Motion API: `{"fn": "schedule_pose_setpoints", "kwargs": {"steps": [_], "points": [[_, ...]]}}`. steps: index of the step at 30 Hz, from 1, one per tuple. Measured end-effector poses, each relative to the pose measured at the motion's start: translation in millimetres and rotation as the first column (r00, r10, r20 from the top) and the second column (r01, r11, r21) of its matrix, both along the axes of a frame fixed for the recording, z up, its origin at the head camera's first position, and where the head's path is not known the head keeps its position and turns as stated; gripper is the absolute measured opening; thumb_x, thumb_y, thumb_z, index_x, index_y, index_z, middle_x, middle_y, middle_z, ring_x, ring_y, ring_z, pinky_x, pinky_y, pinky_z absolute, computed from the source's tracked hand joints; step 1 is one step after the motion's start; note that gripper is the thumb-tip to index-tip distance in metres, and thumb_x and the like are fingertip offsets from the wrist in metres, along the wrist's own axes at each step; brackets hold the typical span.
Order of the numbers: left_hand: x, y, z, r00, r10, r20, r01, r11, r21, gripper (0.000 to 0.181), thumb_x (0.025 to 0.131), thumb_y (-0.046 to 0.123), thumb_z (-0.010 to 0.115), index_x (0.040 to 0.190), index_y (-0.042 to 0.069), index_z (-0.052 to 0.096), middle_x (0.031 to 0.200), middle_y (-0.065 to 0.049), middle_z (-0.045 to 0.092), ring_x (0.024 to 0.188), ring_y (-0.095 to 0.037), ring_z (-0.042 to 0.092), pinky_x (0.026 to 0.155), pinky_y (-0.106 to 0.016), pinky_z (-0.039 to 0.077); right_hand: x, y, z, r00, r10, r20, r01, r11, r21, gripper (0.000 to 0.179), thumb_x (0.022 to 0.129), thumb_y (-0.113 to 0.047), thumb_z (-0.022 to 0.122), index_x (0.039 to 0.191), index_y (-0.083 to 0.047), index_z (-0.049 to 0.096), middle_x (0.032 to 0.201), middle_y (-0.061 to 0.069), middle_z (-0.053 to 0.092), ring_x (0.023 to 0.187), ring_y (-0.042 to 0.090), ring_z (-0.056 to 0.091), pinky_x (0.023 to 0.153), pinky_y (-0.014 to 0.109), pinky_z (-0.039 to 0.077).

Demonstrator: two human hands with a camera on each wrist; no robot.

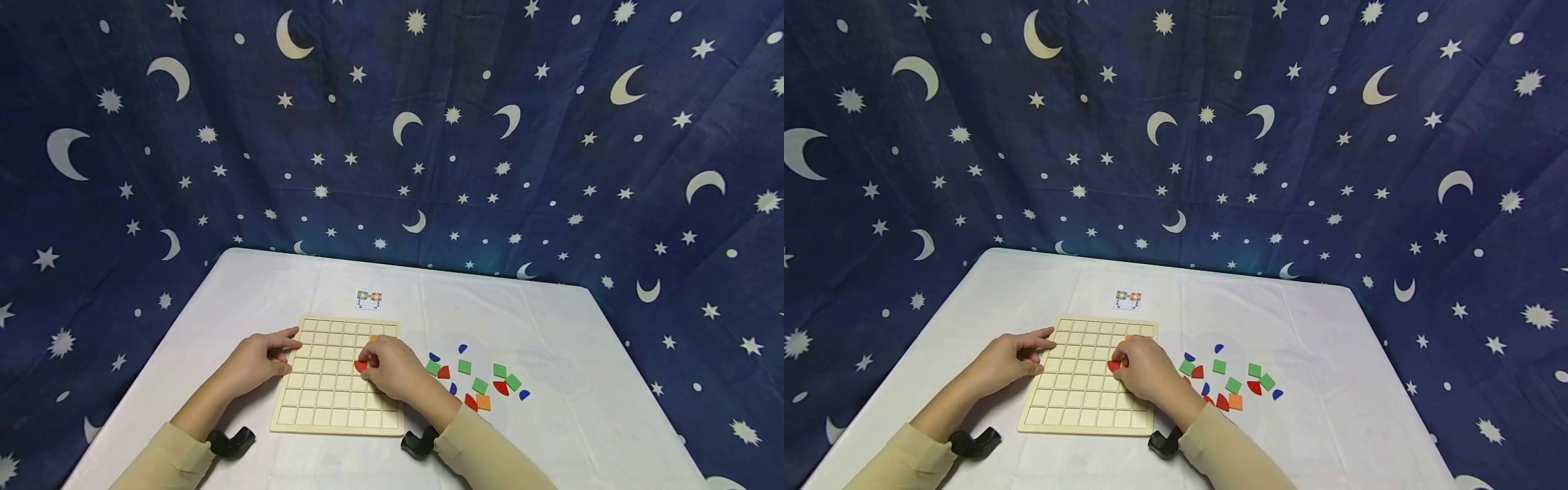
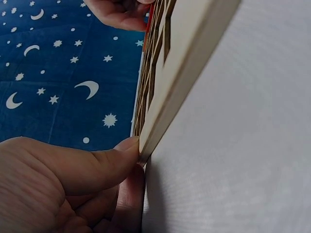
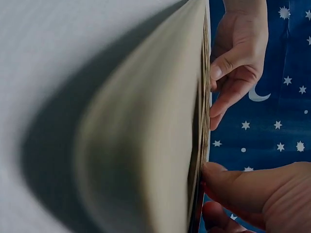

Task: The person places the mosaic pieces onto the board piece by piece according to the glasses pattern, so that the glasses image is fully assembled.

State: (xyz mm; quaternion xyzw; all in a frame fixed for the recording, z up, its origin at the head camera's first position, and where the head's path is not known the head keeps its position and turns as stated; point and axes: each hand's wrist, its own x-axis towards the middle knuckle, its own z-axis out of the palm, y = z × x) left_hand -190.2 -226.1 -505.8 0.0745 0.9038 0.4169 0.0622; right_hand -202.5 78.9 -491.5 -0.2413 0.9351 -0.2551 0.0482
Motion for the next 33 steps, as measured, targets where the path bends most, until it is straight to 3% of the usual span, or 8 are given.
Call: {"fn": "schedule_pose_setpoints", "kwargs": {"steps": [6, 14, 25, 33], "points": [[-0.9, -0.7, -1.2, 1.0, -0.005, -0.012, 0.005, 1.0, -0.013, 0.045, 0.083, -0.001, 0.082, 0.127, 0.009, 0.079, 0.162, -0.011, 0.057, 0.081, -0.013, 0.058, 0.072, -0.024, 0.044, 2.2, 8, 1.7, 0.998, -0.054, 0.03, 0.054, 0.999, -0.009, 0.01, 0.092, -0.017, 0.083, 0.101, -0.017, 0.08, 0.082, -0.009, 0.057, 0.077, 0.008, 0.052, 0.071, 0.024, 0.043], [-0.5, -0.6, -0.9, 1.0, -0.001, -0.005, 0.001, 1.0, -0.006, 0.045, 0.083, -0.002, 0.082, 0.127, 0.009, 0.079, 0.163, -0.012, 0.056, 0.082, -0.013, 0.058, 0.072, -0.023, 0.044, 7.3, 42, 6.1, 0.992, -0.123, 0.01, 0.123, 0.992, -0.01, 0.013, 0.091, -0.014, 0.084, 0.102, -0.019, 0.079, 0.083, -0.008, 0.057, 0.077, 0.01, 0.052, 0.07, 0.026, 0.043], [-0.9, -0.4, 0.7, 1.0, -0.002, -0.003, 0.002, 1.0, 0.004, 0.045, 0.083, -0.002, 0.082, 0.126, 0.009, 0.08, 0.163, -0.011, 0.056, 0.081, -0.013, 0.058, 0.07, -0.023, 0.044, 18.8, 102, 6.6, 0.966, -0.257, -0.001, 0.257, 0.965, 0.059, 0.018, 0.089, -0.011, 0.086, 0.104, -0.02, 0.079, 0.082, -0.009, 0.057, 0.076, 0.01, 0.05, 0.072, 0.028, 0.043], [0.3, 0.0, 1.0, 1.0, 0.003, 0.002, -0.003, 1.0, 0.001, 0.045, 0.083, -0.002, 0.082, 0.127, 0.008, 0.079, 0.163, -0.012, 0.056, 0.081, -0.013, 0.057, 0.069, -0.023, 0.044, 19.0, 130, 1.8, 0.948, -0.318, 0.02, 0.315, 0.945, 0.085, 0.02, 0.089, -0.009, 0.085, 0.105, -0.02, 0.079, 0.083, -0.007, 0.058, 0.077, 0.012, 0.052, 0.073, 0.03, 0.046]]}}
